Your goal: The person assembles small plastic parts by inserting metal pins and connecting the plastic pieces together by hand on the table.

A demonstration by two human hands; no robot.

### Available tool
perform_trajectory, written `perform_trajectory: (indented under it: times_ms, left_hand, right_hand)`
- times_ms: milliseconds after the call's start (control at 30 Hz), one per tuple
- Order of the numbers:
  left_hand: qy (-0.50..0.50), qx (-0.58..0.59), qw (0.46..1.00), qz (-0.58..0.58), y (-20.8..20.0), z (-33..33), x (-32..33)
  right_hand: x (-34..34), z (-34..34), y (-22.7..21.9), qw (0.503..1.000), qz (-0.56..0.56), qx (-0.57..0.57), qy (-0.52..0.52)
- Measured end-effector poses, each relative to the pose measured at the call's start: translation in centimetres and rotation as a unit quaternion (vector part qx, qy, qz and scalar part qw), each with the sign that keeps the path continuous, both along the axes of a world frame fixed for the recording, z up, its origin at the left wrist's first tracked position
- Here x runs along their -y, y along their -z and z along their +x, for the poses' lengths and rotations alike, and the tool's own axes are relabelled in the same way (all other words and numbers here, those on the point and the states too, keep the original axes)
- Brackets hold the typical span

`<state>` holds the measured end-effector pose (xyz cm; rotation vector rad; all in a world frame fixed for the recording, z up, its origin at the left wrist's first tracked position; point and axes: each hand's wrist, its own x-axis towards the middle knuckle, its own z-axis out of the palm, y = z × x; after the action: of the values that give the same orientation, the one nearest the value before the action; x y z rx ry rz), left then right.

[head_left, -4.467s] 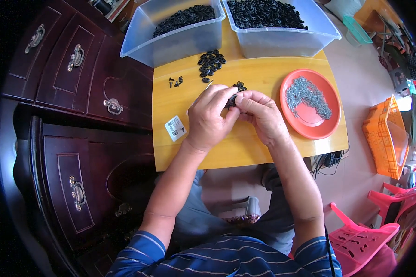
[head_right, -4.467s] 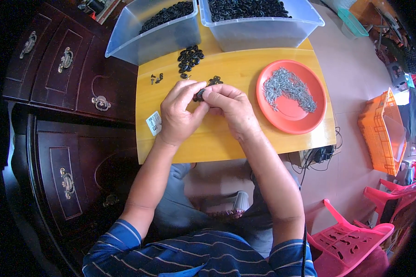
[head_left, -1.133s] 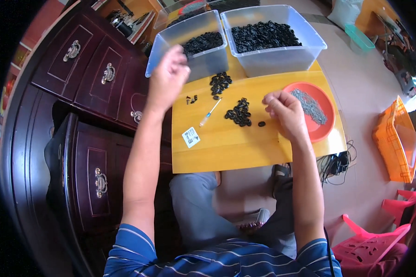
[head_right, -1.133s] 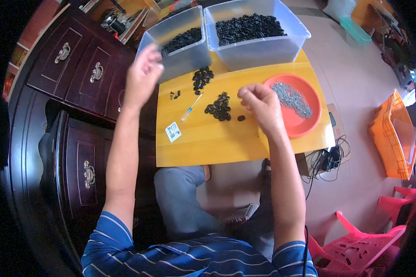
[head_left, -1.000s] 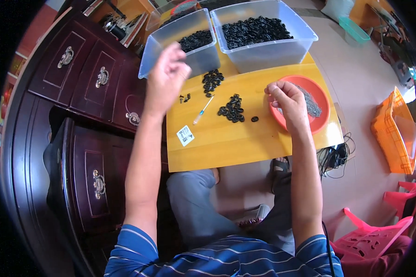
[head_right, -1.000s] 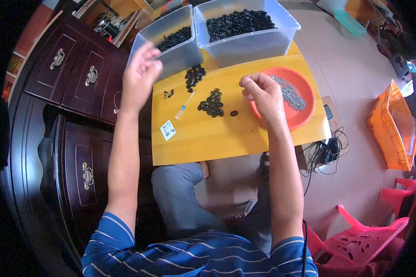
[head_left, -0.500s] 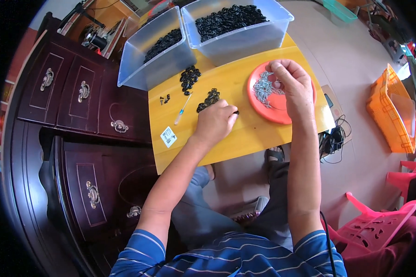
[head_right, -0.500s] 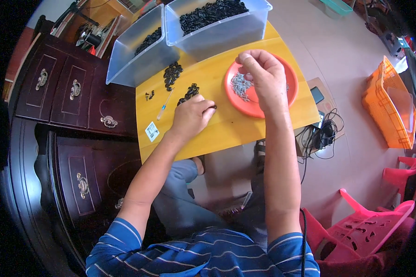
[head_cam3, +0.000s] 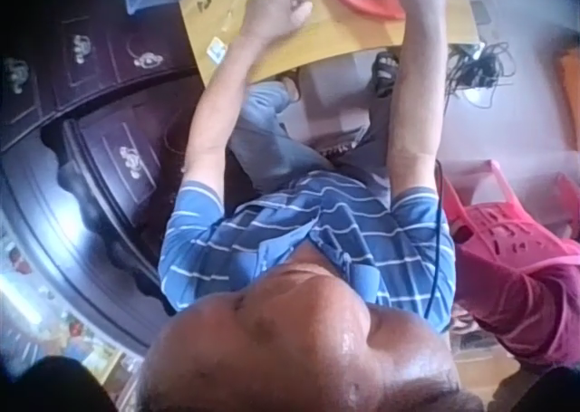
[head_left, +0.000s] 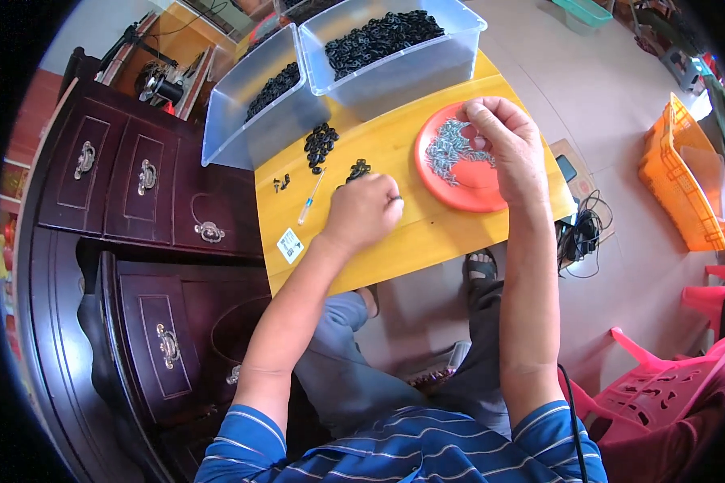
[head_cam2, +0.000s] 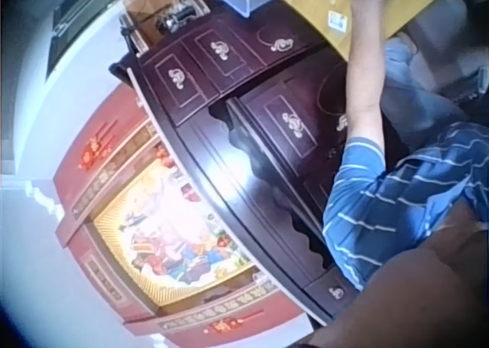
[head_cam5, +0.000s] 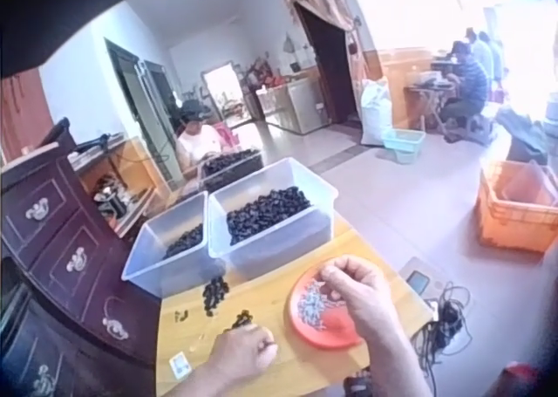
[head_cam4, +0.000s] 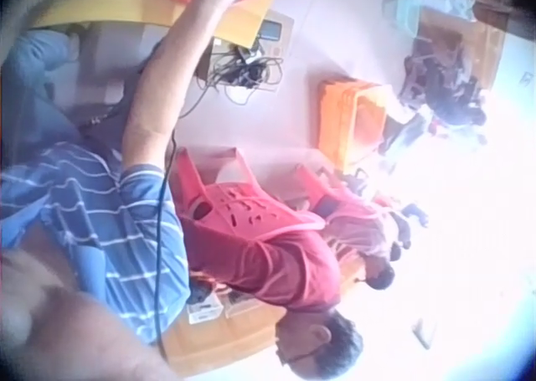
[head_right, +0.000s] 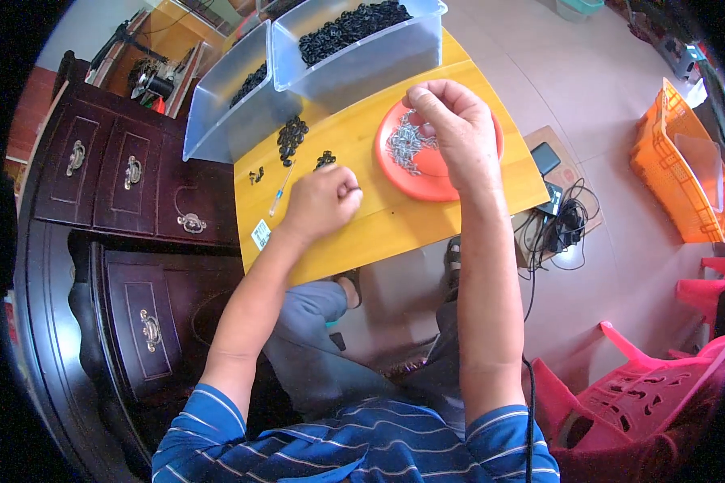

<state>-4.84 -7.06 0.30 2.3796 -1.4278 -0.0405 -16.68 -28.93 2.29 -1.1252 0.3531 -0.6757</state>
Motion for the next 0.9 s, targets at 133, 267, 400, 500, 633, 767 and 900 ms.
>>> perform_trajectory:
  times_ms: [133, 267, 400, 500, 633, 767, 900]
  left_hand:
    - [0.006, -0.061, 0.992, -0.108, -3.5, 1.0, 2.0]
    - [0.010, -0.162, 0.972, -0.172, -6.1, 0.4, 5.1]
    - [0.031, -0.250, 0.943, -0.219, -7.1, -0.5, 7.8]
    - [0.050, -0.276, 0.932, -0.231, -7.2, -0.9, 9.5]
    - [0.078, -0.305, 0.915, -0.251, -7.0, -2.0, 11.3]
    - [0.084, -0.333, 0.901, -0.264, -6.2, -2.5, 12.6]
    - [0.125, -0.322, 0.895, -0.284, -5.4, -3.5, 13.8]
  right_hand:
    - [0.3, -0.5, -0.5, 1.000, -0.013, 0.005, -0.001]
    - [0.1, -0.7, -0.6, 0.999, -0.024, -0.003, -0.021]
    - [0.0, -1.2, -1.0, 0.996, -0.031, 0.015, -0.086]
    - [0.4, -1.1, -0.5, 0.997, -0.029, 0.031, -0.068]
    - [1.3, -1.7, -0.5, 0.998, -0.034, 0.029, -0.039]
    - [1.7, -1.8, -0.3, 0.999, -0.031, 0.032, 0.007]
    - [2.3, -2.0, 0.1, 0.997, -0.009, 0.058, 0.052]
